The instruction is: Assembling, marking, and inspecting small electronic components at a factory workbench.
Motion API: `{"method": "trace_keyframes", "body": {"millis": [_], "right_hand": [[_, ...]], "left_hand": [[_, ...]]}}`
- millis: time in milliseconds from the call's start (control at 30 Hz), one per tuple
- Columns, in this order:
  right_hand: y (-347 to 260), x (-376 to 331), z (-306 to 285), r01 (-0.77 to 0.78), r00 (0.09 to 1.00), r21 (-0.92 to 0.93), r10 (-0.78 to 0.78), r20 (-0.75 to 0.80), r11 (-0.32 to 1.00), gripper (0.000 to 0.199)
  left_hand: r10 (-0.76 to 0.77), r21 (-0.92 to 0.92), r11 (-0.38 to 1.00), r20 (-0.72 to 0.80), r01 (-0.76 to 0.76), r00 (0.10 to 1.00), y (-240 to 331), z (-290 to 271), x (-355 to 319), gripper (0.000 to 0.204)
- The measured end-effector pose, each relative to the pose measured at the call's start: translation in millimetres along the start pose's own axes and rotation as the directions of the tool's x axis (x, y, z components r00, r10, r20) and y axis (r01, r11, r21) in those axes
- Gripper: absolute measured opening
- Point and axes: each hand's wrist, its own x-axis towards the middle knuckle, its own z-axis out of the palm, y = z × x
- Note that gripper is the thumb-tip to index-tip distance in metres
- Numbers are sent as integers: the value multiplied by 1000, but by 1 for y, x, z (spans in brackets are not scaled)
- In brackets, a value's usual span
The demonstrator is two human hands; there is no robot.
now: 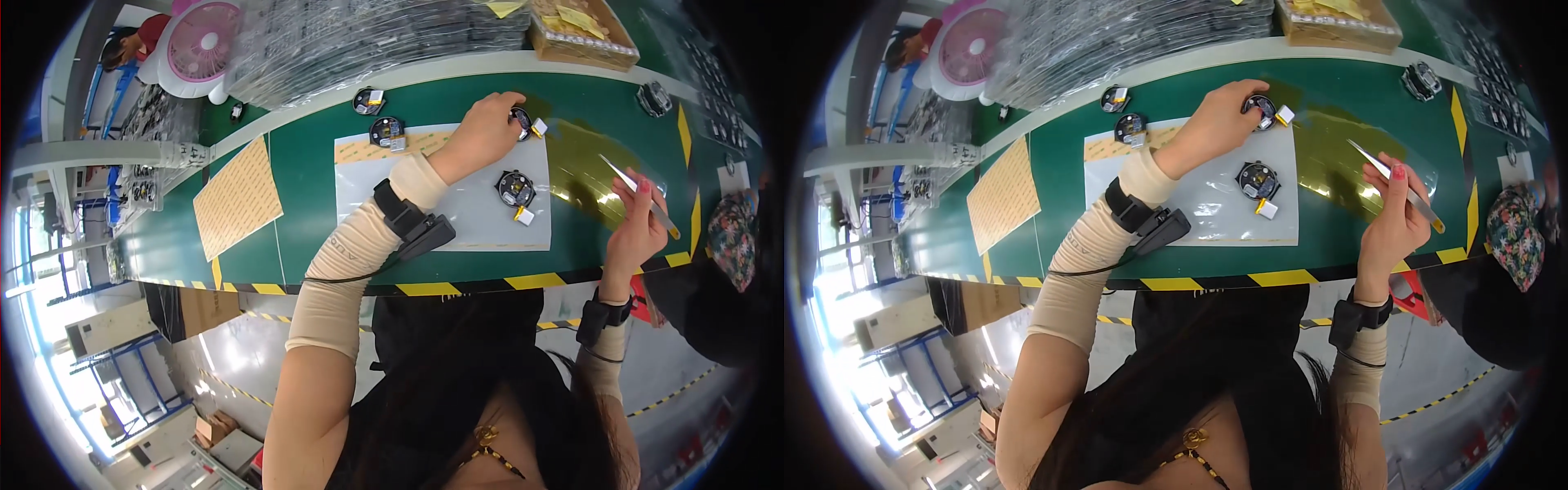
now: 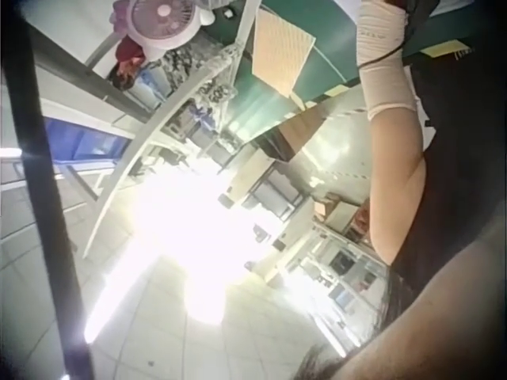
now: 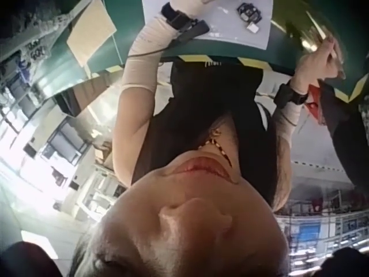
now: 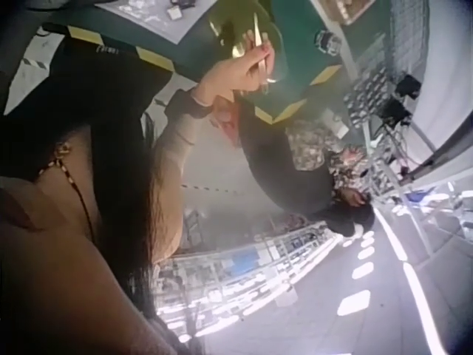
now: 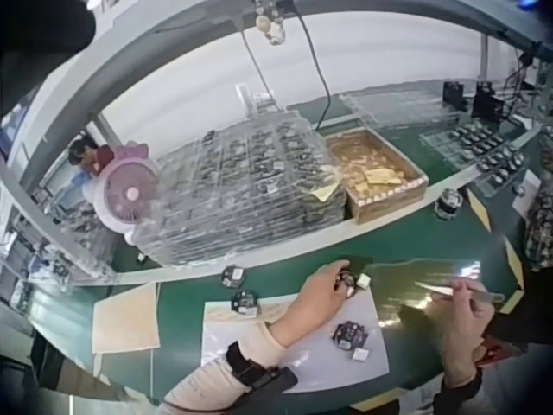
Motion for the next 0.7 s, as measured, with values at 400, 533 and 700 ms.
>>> {"method": "trace_keyframes", "body": {"millis": [400,533,700], "right_hand": [[7,-3,6,-66,995,46,63,78,997,23],[-3,-7,26,-23,984,13,20,177,1000,23],[-13,-8,51,-1,958,98,-27,285,995,21]], "left_hand": [[-173,620,693,-351,367,920,-27,-101,-78,27],[-363,378,818,-245,433,899,-39,-109,-78,23],[-622,-527,640,70,558,780,-22,-104,-63,16]]}}
